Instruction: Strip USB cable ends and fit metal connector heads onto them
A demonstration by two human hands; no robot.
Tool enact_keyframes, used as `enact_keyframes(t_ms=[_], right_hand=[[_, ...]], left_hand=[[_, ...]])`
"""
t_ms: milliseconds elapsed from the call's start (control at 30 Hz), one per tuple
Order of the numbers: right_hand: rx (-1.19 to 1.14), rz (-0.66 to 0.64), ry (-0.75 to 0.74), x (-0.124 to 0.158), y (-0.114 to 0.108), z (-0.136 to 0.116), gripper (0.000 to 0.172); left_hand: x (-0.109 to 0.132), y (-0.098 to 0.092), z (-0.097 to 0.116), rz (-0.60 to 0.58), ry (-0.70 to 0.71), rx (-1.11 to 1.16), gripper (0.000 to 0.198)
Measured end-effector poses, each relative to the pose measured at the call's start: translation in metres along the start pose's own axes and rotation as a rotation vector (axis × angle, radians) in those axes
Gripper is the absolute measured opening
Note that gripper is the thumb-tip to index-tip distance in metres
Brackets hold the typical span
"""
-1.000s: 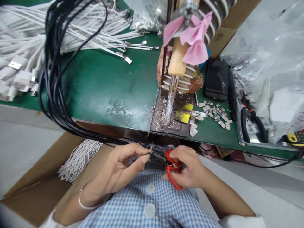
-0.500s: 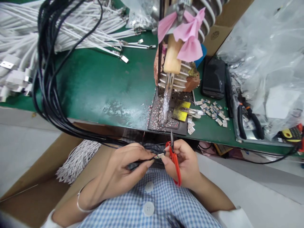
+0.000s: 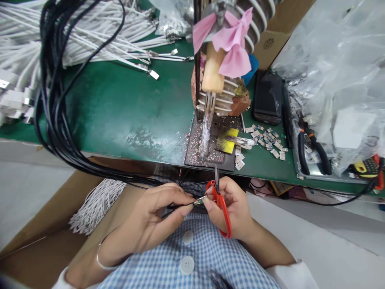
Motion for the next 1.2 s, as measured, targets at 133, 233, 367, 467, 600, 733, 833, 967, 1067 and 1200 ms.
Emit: enact_keyframes(t_ms=[133, 233, 367, 467, 600, 733, 833, 967, 1067, 1200], right_hand=[[-0.009, 0.003, 0.012, 0.002, -0.001, 0.003, 0.022], [-0.032, -0.008, 0.021, 0.003, -0.001, 0.004, 0.021], [-0.051, -0.019, 0.038, 0.004, 0.001, 0.004, 0.023], [-0.088, -0.002, 0.03, 0.004, 0.0, 0.003, 0.023], [-0.181, -0.026, 0.055, 0.007, -0.001, 0.001, 0.022], [-0.363, -0.201, 0.113, 0.019, 0.004, 0.006, 0.036], [-0.545, -0.481, 0.243, 0.033, 0.021, 0.012, 0.051], [-0.573, -0.593, 0.341, 0.043, 0.032, 0.016, 0.06], [-0.591, -0.568, 0.314, 0.041, 0.034, 0.013, 0.059], [-0.634, -0.571, 0.325, 0.041, 0.037, 0.013, 0.058]], left_hand=[[-0.001, 0.001, 0.001, 0.005, 0.016, 0.006, 0.011], [0.0, 0.002, 0.001, -0.008, 0.04, 0.001, 0.01], [0.001, 0.002, 0.0, 0.0, 0.065, -0.009, 0.011], [0.001, 0.002, 0.001, 0.012, 0.088, -0.002, 0.012], [0.001, 0.0, 0.003, 0.048, 0.1, -0.014, 0.01], [0.002, -0.007, 0.008, 0.158, 0.132, -0.096, 0.011], [0.001, -0.011, 0.012, 0.202, 0.163, -0.172, 0.012], [0.0, -0.011, 0.017, 0.213, 0.184, -0.263, 0.012], [0.001, -0.008, 0.019, 0.211, 0.194, -0.296, 0.011], [0.002, -0.005, 0.017, 0.207, 0.197, -0.303, 0.011]])
Point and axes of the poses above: each hand's wrist, its own x-axis away from the middle knuckle, its own y-axis out of the palm, z = x × y, the point moved 6 cm from there along -x, towards the middle knuckle, and after that the axes turned 9 degrees about -z, right-handed, at the moved point
